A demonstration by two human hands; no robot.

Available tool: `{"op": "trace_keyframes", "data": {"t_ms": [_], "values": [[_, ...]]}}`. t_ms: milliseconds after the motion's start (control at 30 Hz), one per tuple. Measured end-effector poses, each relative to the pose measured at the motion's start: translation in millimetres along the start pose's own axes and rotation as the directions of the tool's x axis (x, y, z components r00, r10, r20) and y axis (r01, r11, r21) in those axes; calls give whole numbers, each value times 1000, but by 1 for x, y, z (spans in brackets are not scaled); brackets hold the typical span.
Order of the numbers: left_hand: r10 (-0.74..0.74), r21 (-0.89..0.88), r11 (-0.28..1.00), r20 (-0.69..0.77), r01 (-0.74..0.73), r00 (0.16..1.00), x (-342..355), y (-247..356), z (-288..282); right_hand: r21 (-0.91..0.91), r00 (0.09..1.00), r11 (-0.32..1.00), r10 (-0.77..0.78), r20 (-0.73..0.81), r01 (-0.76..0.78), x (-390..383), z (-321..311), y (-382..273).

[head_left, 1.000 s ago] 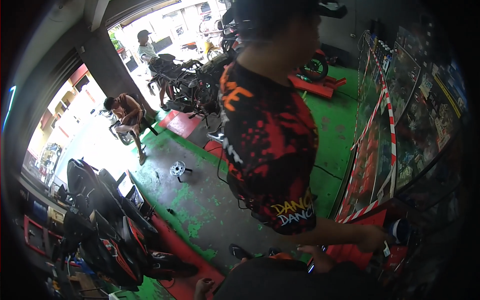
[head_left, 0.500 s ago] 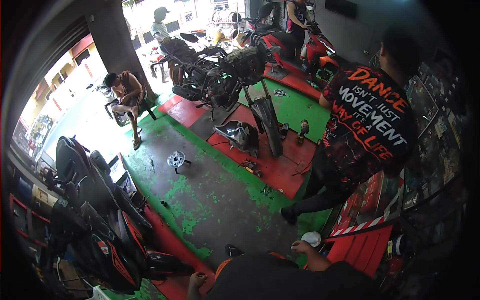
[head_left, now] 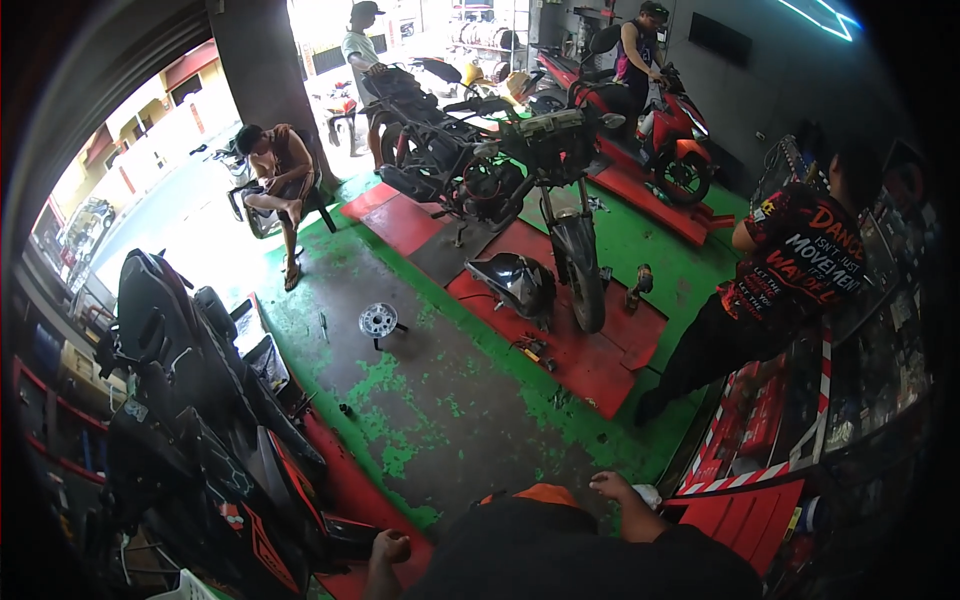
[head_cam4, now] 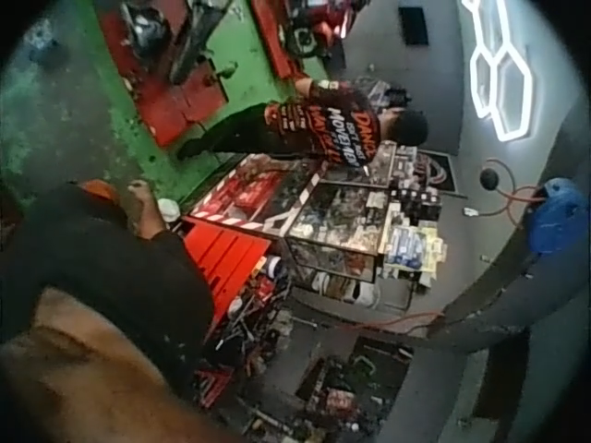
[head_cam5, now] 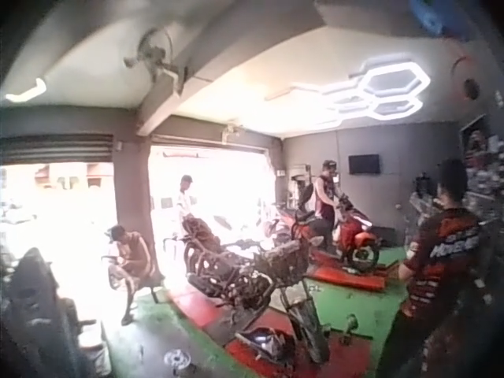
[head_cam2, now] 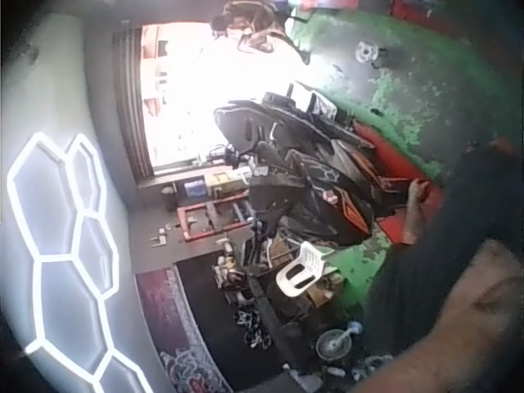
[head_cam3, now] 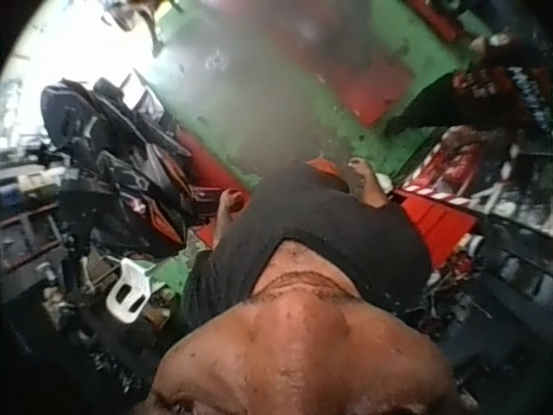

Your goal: The recorder is servicing or repairing a red motorcycle, removing and reattaching parts of the side engine casing with a T-wrench.

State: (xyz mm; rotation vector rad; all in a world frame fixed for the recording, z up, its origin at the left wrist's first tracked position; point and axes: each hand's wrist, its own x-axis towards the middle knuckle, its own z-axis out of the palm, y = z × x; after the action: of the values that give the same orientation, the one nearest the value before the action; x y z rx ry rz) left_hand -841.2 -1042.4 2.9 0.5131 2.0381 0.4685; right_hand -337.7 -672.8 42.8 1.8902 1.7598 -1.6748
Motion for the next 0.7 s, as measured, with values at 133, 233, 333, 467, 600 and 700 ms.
{"op": "trace_keyframes", "data": {"t_ms": [133,233,333,467,600,700], "values": [[-70,-120,990,48,75,996,13,2,-9,-60,991,989,134,-17,-135,6,-2,-3],[1,27,1000,51,-2,999,16,10,-19,4,977,978,210,-39,-210,15,1,-18],[1,55,998,2,-1,1000,25,26,-35,108,983,983,159,-88,-149,43,3,-26],[-66,-115,991,2,66,998,40,46,-62,40,985,984,172,-29,-171,100,0,-62],[-237,-105,957,244,269,940,47,104,-112,-202,986,968,160,48,-147,195,1,-121],[-214,-184,964,-107,192,971,77,142,-135,-278,994,960,44,102,-14,258,7,-206]]}}
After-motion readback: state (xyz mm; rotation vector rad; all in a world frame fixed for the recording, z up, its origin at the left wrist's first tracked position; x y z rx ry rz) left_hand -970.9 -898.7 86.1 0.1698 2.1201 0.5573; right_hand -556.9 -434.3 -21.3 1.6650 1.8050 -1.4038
